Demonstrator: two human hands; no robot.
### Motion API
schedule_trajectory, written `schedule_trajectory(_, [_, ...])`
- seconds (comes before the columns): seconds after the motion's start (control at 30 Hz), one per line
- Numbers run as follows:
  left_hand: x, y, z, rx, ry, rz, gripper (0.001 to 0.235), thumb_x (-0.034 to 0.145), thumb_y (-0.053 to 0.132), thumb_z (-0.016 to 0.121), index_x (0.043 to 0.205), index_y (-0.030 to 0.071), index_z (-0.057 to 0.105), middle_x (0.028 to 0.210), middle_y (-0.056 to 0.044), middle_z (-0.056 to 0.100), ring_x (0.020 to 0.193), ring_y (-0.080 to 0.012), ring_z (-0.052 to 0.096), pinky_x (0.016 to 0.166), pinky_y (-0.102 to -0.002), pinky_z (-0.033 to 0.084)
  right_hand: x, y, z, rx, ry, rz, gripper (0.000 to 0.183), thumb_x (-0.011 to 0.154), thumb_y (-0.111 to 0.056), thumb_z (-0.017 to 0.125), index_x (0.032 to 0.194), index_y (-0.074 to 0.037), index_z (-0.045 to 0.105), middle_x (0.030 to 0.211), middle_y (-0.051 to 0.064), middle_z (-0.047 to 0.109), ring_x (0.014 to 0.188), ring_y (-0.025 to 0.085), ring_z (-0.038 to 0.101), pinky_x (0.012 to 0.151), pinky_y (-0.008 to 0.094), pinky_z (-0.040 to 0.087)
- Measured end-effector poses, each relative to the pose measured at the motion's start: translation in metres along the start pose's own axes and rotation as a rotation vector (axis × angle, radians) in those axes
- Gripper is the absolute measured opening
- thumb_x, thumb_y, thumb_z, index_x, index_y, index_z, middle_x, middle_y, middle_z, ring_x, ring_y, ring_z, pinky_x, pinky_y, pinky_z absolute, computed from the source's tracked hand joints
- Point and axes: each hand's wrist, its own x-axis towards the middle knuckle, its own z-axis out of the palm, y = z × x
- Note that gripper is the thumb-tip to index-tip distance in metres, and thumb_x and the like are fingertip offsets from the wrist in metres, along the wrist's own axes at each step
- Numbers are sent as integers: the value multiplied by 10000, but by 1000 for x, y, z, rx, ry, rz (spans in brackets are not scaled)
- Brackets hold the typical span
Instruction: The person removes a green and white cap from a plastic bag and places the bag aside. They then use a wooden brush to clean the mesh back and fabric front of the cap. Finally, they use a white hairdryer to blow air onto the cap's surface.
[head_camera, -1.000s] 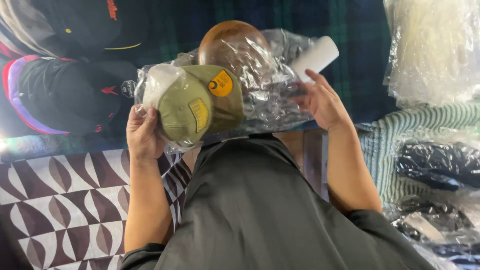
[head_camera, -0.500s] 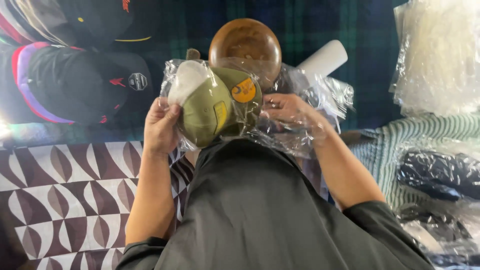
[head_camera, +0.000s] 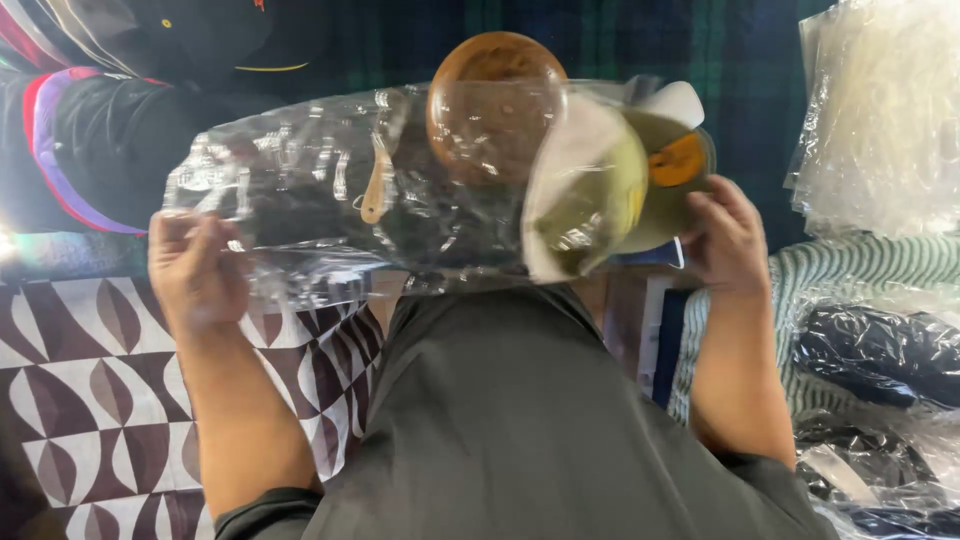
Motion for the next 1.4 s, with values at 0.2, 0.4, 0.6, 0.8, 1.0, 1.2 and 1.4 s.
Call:
schedule_trajectory(0.2, [16, 11, -77, -140, 197, 271, 701, 931, 90, 801, 1581, 142, 542, 1162, -36, 676, 1046, -172, 638, 989, -343, 561, 8, 28, -71, 244, 239, -17, 359, 984, -168, 712, 1328, -217, 623, 1239, 30, 737, 691, 118, 662, 386, 187, 460])
schedule_trajectory(0.4, [46, -25, -128, -94, 288, 366, 973, 1038, 453, 950, 1628, 135, 244, 1739, -141, 162, 1620, -330, 65, 1258, -642, 35, 36, 52, -30, -240, -300, 123, 391, 1021, -156, 627, 1378, 4, 604, 1096, 41, 658, 920, 108, 574, 811, 262, 461])
schedule_trajectory(0.6, [26, 4, 3, -541, 42, 190, 323, 983, 319, 800, 1251, 146, 758, 924, -54, 729, 875, -287, 712, 851, -534, 596, 20, -55, 116, -1179, -581, 216, 569, 953, -483, 514, 1460, -236, 582, 1519, -17, 560, 1398, 186, 487, 1159, 351, 351])
schedule_trajectory(0.8, [18, -47, 11, -965, -668, -7, 380, 1246, 268, 389, 1464, 122, 663, 1489, -123, 671, 1044, -245, 760, 859, -424, 610, 41, 48, 107, -1214, -106, -912, 440, 797, 0, 715, 1200, -166, 776, 1386, 165, 665, 1010, 380, 663, 805, 496, 496])
schedule_trajectory(1.0, [-76, -11, 148, -731, -300, 98, 166, 1100, 253, 490, 937, 266, 519, 929, -30, 655, 545, -114, 554, 564, -226, 499, -40, -3, 149, 394, -882, -504, 971, 940, -620, 600, 1634, -82, 188, 1578, 336, 349, 1421, 466, 432, 1195, 638, 319])
schedule_trajectory(1.2, [-96, -127, 108, -320, -204, -117, 183, 919, 166, 755, 979, 81, 605, 1011, -230, 722, 812, -290, 754, 769, -420, 631, 6, -4, 124, 621, -553, -310, 360, 990, -46, 506, 1347, -28, 545, 1141, 327, 688, 989, 504, 733, 885, 595, 639])
schedule_trajectory(1.4, [-44, -27, 118, 89, -349, 149, 575, 997, 259, 686, 1488, 106, 431, 1422, -192, 586, 1233, -228, 595, 1008, -343, 486, 47, -13, 112, 656, -994, -162, 459, 927, 37, 385, 1364, 128, 495, 926, 425, 660, 792, 537, 749, 706, 556, 654])
